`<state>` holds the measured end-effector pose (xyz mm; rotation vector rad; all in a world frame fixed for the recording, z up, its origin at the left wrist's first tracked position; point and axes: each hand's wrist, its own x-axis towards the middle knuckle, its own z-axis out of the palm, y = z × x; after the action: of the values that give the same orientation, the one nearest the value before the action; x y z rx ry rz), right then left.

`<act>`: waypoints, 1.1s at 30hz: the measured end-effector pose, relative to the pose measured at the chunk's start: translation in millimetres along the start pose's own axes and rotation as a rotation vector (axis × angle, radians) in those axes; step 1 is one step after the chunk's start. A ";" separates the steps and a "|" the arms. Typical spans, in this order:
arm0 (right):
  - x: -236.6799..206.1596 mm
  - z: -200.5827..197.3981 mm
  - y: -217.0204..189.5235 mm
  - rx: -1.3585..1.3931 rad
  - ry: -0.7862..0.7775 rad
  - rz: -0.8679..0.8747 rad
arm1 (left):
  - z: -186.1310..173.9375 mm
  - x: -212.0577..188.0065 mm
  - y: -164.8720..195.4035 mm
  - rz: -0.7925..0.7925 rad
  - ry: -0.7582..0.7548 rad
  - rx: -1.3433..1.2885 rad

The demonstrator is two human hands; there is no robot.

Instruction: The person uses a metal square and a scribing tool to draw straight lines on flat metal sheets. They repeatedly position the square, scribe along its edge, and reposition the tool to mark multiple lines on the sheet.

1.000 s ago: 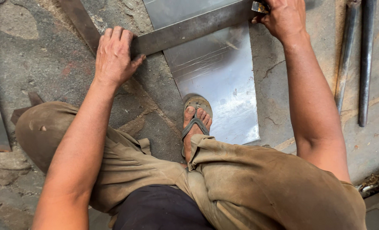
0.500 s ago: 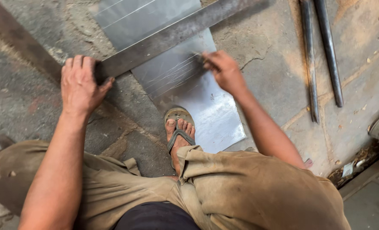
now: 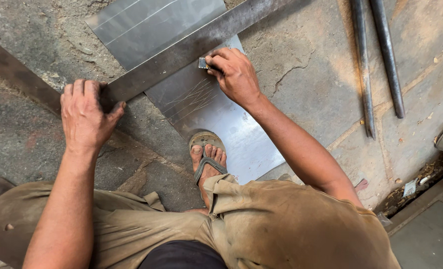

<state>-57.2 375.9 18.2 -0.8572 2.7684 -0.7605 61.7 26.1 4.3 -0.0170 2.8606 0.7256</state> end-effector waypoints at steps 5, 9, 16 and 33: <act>3.8 -4.2 -2.3 -0.005 -0.016 -0.005 | -0.5 -1.6 -0.2 -0.003 -0.007 -0.008; 10.4 -2.7 -8.4 -0.126 -0.105 0.019 | 0.9 -2.7 -1.9 0.012 0.010 -0.002; -3.1 -14.1 -21.3 -0.311 -0.433 0.132 | -0.1 1.5 -1.7 0.020 -0.004 0.011; -7.2 7.5 -10.8 -0.122 -0.117 0.072 | -2.6 1.4 1.9 0.000 0.005 0.001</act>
<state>-43.9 369.1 17.2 -0.7906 2.7477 -0.5172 59.7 26.6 7.2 -0.0183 2.8661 0.7246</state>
